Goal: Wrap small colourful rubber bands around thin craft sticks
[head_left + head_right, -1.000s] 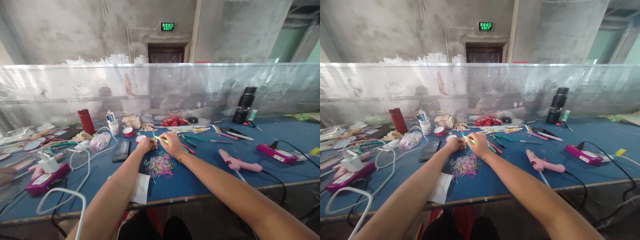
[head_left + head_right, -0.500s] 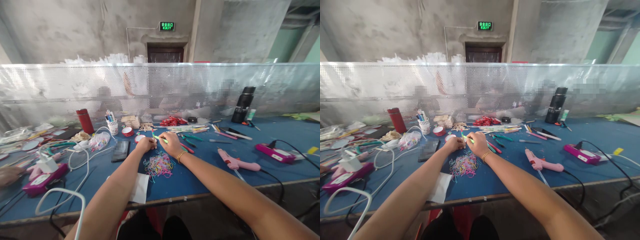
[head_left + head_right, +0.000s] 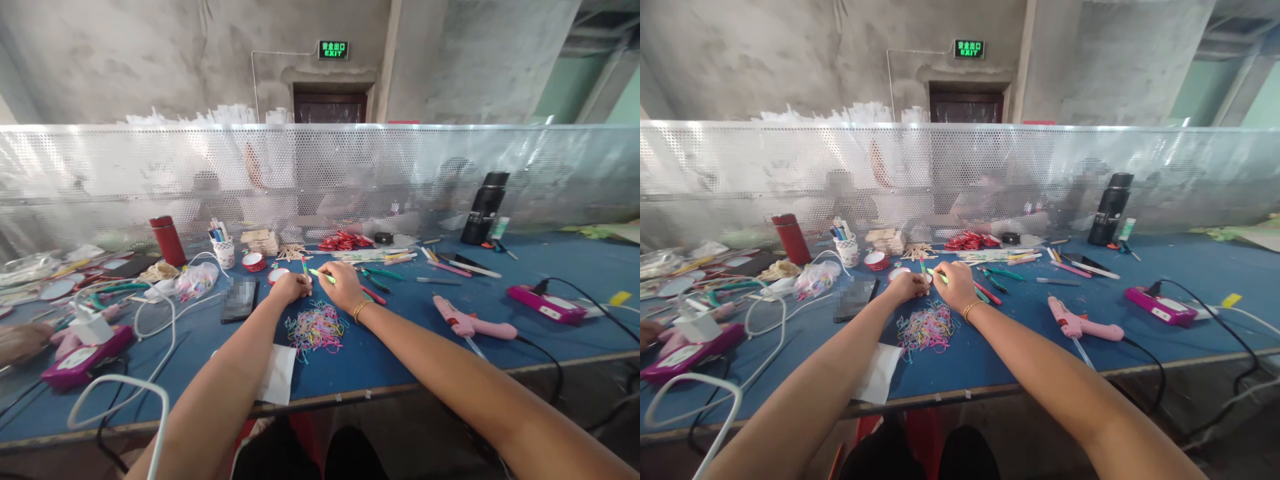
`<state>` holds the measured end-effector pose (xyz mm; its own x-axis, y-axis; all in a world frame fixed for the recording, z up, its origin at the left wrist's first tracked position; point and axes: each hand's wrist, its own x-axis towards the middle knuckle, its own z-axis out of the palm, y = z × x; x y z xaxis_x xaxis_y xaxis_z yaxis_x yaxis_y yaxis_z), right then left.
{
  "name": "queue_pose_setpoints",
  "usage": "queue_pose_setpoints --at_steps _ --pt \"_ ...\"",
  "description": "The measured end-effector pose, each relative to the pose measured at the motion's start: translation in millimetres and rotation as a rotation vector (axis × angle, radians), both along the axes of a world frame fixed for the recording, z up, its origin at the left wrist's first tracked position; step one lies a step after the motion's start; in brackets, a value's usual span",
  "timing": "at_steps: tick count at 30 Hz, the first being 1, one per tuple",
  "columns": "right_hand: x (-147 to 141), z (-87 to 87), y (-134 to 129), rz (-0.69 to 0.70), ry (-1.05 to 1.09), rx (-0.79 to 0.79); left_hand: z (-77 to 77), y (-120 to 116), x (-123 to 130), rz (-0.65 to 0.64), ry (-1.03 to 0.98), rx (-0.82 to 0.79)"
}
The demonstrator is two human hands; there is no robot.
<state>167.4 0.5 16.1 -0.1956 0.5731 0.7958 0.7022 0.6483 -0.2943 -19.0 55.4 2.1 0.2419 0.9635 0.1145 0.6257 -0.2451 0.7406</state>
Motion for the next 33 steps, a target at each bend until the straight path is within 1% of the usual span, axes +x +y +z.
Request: queue_pose_setpoints --at_steps 8,13,16,19,25,28,30,33 --pt "-1.7 0.1 -1.6 0.026 -0.041 0.008 0.9 -0.5 -1.3 -0.037 0.033 0.045" --pt "-0.7 0.9 -1.2 -0.008 -0.019 -0.003 1.3 -1.0 0.8 -0.015 0.012 0.017" --pt "-0.7 1.2 -1.8 0.008 -0.016 0.000 1.7 -1.1 1.4 -0.006 0.009 0.011" --pt "-1.3 0.7 -1.8 0.022 -0.030 -0.009 4.4 -4.2 1.8 0.018 0.048 0.002" --pt "-0.6 -0.6 0.4 -0.020 -0.003 -0.002 7.1 -8.0 1.5 0.031 0.050 -0.010" --pt "-1.7 0.5 -0.6 0.002 -0.021 0.006 6.9 -6.2 0.1 -0.014 0.031 0.034" --pt "-2.9 1.2 -1.0 0.017 -0.040 0.005 8.0 -5.9 -0.2 -0.034 0.047 0.026" --pt "-4.0 2.0 -0.6 0.010 -0.044 -0.001 11.8 -8.3 0.5 0.023 0.077 -0.009"
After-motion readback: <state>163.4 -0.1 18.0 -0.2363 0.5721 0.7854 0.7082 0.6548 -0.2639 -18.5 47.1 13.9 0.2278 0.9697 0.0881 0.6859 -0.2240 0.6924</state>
